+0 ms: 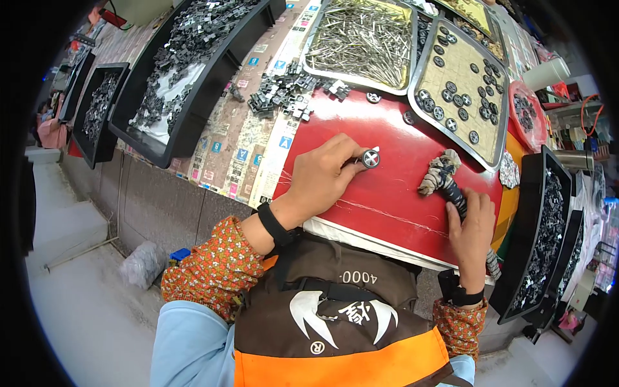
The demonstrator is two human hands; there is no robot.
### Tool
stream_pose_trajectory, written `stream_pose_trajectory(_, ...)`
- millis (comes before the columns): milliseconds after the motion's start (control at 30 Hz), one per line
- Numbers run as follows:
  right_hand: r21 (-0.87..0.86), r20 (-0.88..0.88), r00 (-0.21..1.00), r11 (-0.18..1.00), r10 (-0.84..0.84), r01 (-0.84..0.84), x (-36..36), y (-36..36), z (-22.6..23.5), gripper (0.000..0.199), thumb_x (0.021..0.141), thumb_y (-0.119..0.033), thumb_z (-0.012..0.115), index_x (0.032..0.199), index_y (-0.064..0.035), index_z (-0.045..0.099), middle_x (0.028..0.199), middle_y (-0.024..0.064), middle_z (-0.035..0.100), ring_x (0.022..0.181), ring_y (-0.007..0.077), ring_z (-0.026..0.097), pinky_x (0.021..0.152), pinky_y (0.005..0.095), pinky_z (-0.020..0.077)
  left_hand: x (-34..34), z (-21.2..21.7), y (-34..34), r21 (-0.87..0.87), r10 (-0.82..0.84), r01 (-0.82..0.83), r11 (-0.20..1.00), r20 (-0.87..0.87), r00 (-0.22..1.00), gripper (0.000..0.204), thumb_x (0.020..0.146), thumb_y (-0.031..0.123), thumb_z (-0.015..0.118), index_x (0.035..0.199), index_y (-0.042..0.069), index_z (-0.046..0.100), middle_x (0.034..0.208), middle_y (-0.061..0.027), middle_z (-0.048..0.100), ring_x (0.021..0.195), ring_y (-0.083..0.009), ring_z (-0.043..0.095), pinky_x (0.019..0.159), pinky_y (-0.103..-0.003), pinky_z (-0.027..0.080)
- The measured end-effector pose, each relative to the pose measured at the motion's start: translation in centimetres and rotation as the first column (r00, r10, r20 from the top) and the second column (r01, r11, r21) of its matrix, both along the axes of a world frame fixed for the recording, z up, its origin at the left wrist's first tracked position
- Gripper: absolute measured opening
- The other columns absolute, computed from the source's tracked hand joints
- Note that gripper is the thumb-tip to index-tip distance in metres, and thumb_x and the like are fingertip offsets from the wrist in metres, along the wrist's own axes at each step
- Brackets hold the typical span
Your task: The person is assembling small electronic or mechanical components using a hammer and pins.
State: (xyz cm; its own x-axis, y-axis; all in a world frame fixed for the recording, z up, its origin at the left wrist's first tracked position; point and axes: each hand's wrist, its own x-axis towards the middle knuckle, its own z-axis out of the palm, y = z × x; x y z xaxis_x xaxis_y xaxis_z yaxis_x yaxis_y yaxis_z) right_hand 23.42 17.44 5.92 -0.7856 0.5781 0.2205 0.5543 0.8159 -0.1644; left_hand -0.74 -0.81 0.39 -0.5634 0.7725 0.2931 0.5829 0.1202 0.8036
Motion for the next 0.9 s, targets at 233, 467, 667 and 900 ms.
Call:
stream_pose_trajectory(233,-0.102,-0.098,0.995,0.995,0.008,-0.018,1.2,0.7,-1.3,0.028,0.097,-0.011,0.067,0.122,0.0001,0.058,0.097,0.0166,0.061,0.081,0.0356,0.057,0.075,0.0403,0.0468,0.2,0.1,0.3,0.009,0.004,-0.004,1.000,0.012,1.000,0.014,0.086,0.009,0.075,0.097,0.007,0.067,0.091,-0.0074,0.066,0.074,-0.0275,0.067,0.062,-0.037,0.049)
stream_pose_trajectory(467,-0.685,-0.394,0.910,0.701,-0.125,-0.200,-2.2,-3.5,4.4,0.046,0.103,-0.002,0.058,0.148,-0.0006,0.051,0.103,0.0027,0.068,0.071,0.0041,0.051,0.063,0.0213,0.0447,0.1,0.0,0.1,-0.018,0.010,-0.010,1.000,0.018,1.000,0.015,0.085,0.007,0.076,0.097,0.007,0.066,0.090,-0.0083,0.065,0.075,-0.0287,0.067,0.062,-0.038,0.050)
stream_pose_trajectory(667,-0.321,-0.220,0.932,0.881,0.287,-0.347,-4.8,-4.4,2.9,0.069,0.089,0.005,0.068,0.153,-0.0140,0.050,0.086,0.0184,0.056,0.074,0.0364,0.062,0.068,0.0378,0.0528,0.1,0.1,0.5,-0.013,0.005,-0.005,1.000,0.011,1.000,0.016,0.084,0.007,0.077,0.096,0.007,0.066,0.089,-0.0083,0.064,0.077,-0.0291,0.067,0.063,-0.038,0.050)
stream_pose_trajectory(900,-0.247,-0.282,0.933,0.923,0.224,-0.296,-6.6,-3.0,3.1,0.069,0.091,0.003,0.068,0.153,-0.0223,0.052,0.088,0.0166,0.058,0.072,0.0363,0.062,0.068,0.0373,0.0533,0.0,0.2,0.2,-0.003,0.001,0.000,1.000,0.021,1.000,0.015,0.085,0.006,0.075,0.096,0.007,0.065,0.089,-0.0086,0.064,0.076,-0.0294,0.067,0.063,-0.038,0.050)
